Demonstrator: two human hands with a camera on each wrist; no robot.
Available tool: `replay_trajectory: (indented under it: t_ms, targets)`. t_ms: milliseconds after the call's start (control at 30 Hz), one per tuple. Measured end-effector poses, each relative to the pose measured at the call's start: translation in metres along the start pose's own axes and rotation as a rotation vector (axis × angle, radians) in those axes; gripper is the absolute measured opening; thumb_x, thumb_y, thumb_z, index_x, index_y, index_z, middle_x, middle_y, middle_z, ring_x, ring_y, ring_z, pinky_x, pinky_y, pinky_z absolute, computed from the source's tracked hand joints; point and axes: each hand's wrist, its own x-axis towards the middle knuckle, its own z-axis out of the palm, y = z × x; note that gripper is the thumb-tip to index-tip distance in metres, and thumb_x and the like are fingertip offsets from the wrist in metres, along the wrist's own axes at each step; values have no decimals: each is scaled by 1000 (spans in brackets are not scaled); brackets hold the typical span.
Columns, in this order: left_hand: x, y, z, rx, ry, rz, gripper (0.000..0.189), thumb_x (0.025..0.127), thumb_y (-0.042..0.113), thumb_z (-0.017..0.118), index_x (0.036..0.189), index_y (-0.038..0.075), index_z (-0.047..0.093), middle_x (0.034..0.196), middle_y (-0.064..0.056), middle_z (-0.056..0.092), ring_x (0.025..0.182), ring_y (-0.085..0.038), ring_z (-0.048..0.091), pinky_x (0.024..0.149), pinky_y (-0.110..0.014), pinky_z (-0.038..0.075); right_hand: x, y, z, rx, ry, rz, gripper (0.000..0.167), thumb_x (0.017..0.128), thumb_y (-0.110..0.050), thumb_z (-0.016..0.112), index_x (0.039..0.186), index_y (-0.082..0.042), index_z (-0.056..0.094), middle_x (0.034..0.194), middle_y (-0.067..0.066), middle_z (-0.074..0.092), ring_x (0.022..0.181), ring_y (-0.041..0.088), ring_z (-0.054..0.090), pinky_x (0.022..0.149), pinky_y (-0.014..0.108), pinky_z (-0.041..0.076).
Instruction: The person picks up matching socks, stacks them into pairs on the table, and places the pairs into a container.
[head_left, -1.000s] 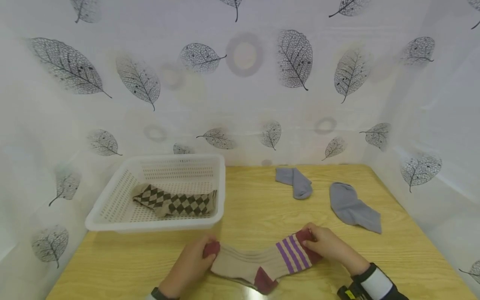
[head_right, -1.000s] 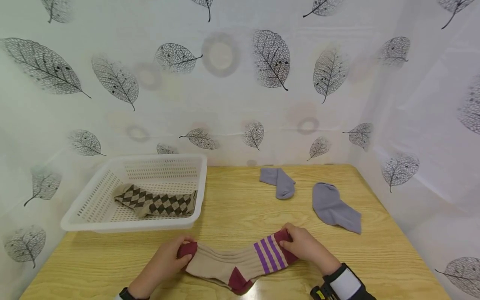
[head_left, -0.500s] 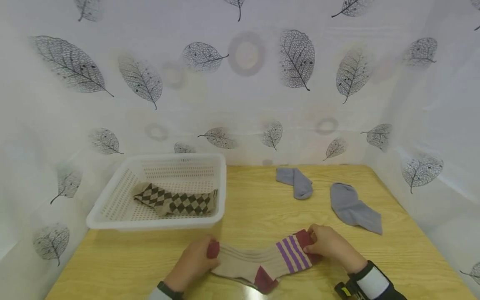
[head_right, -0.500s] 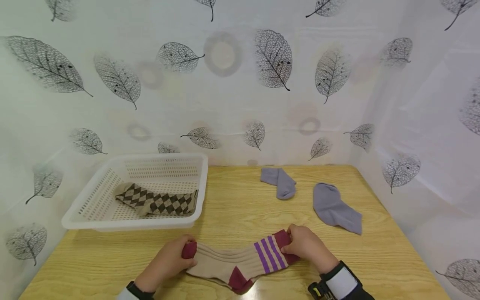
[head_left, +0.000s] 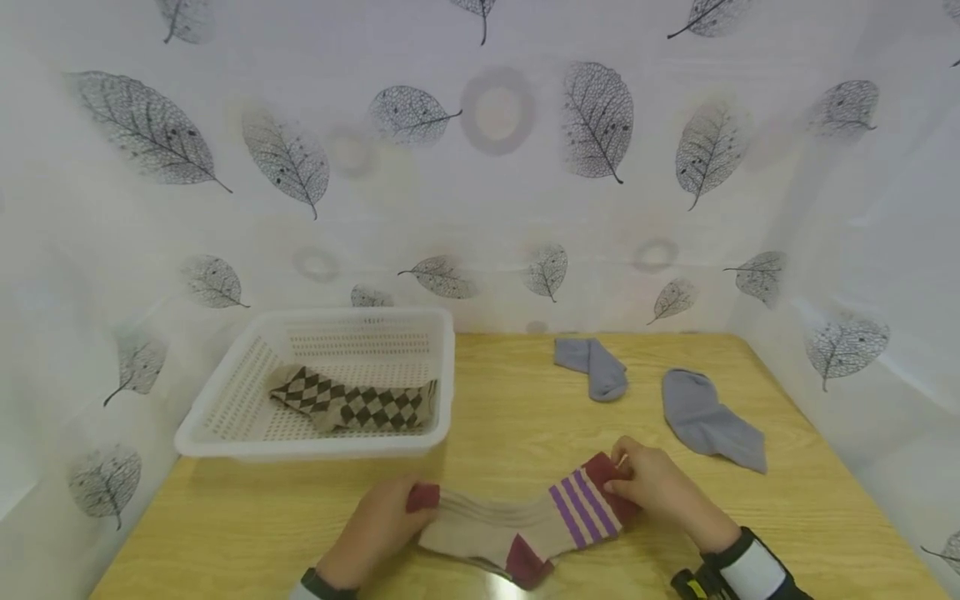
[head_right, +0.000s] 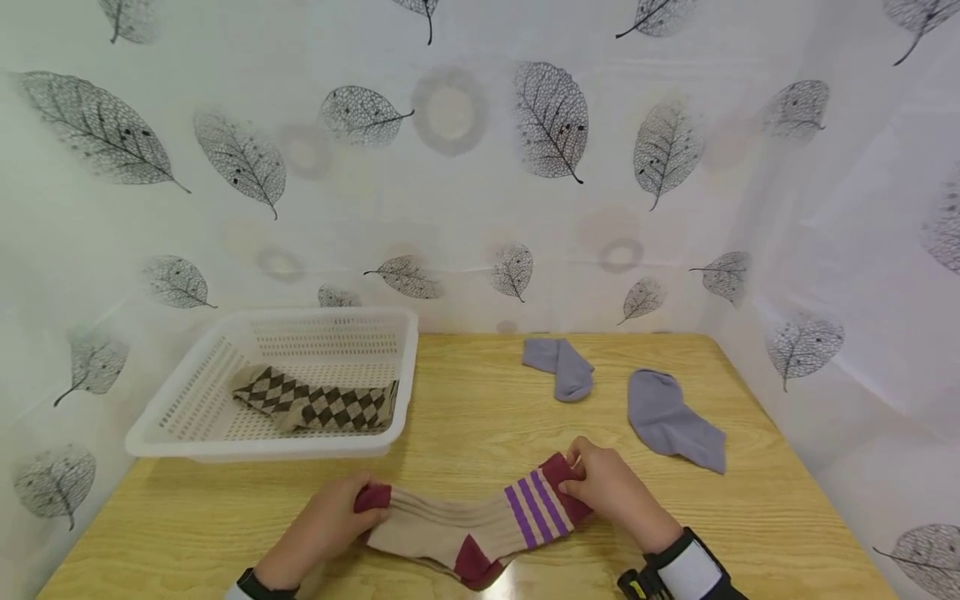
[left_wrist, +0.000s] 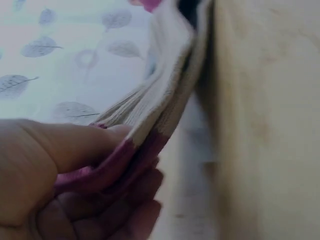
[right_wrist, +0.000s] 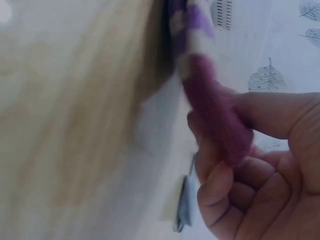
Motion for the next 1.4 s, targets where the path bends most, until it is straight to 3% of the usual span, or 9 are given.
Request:
replay_trajectory:
  t_ms: [167, 333, 467, 600, 733, 833, 967, 1167, 1400]
  targets:
    - [-3, 7, -18, -60, -28, -23, 30, 87, 19, 81, 112, 7, 68, 100, -7, 72, 87, -17, 67, 75, -37, 60, 0, -10, -17, 23, 60, -14, 48, 90, -15, 79, 128, 6, 58, 97, 17, 78, 85, 27, 75, 70, 39, 60]
    - [-8, 9, -44, -410, -71, 19, 28, 92, 9, 75, 113, -1, 59, 101, -16, 73, 79, -13, 69, 69, -27, 61, -5, -22, -36, 35, 204, -48, 39, 95, -17, 75, 124, 7, 64, 109, 26, 75, 99, 40, 75, 75, 44, 62]
    - [-8, 13, -73, -591, 46, 62, 29, 93, -2, 71, 116, -11, 55, 108, -26, 72, 74, -8, 69, 67, -25, 62, -5, -34, -47, 109, 289, -97, 26, 96, -14, 73, 114, 3, 65, 105, 20, 76, 95, 34, 74, 68, 33, 57]
    - [-3, 14, -101, -575, 221, 24, 30, 94, -5, 69, 121, -11, 58, 110, -13, 76, 79, -3, 68, 68, -23, 60, 1, -52, -54, 189, 266, -101, 21, 98, -15, 71, 112, 0, 63, 104, 13, 74, 96, 24, 72, 66, 25, 53]
    - [5, 7, -127, -563, 303, -33, 27, 96, 1, 69, 121, -5, 62, 99, 18, 74, 85, 2, 68, 72, -20, 59, 16, -77, -53, 258, 243, -99, 27, 98, -15, 71, 117, 2, 64, 111, 19, 73, 101, 30, 73, 73, 29, 58]
    - [13, 2, -149, -523, 353, -82, 24, 98, 11, 71, 119, 2, 62, 94, 29, 68, 87, 4, 66, 75, -17, 57, 36, -97, -48, 318, 238, -130, 34, 99, -15, 71, 124, 3, 59, 114, 25, 73, 102, 36, 73, 75, 33, 60]
    - [27, -3, -179, -420, 440, -137, 35, 102, 23, 67, 128, 1, 60, 102, 23, 63, 88, 5, 59, 75, -13, 54, 64, -125, -38, 406, 193, -169, 35, 101, -13, 67, 127, 3, 52, 113, 27, 74, 90, 30, 75, 72, 32, 60]
    - [48, -14, -211, -388, 466, -198, 51, 107, 27, 50, 149, -3, 46, 129, -5, 55, 95, 0, 49, 76, -13, 47, 90, -167, -9, 433, 143, -180, 25, 100, -9, 67, 118, -1, 52, 107, 26, 76, 79, 26, 77, 69, 32, 62]
    - [72, -33, -221, -318, 538, -283, 56, 106, 27, 50, 152, -3, 45, 148, -27, 54, 98, -9, 57, 68, -11, 49, 111, -201, 32, 405, 123, -241, 17, 99, -6, 67, 107, -2, 53, 102, 24, 76, 76, 23, 74, 60, 24, 58]
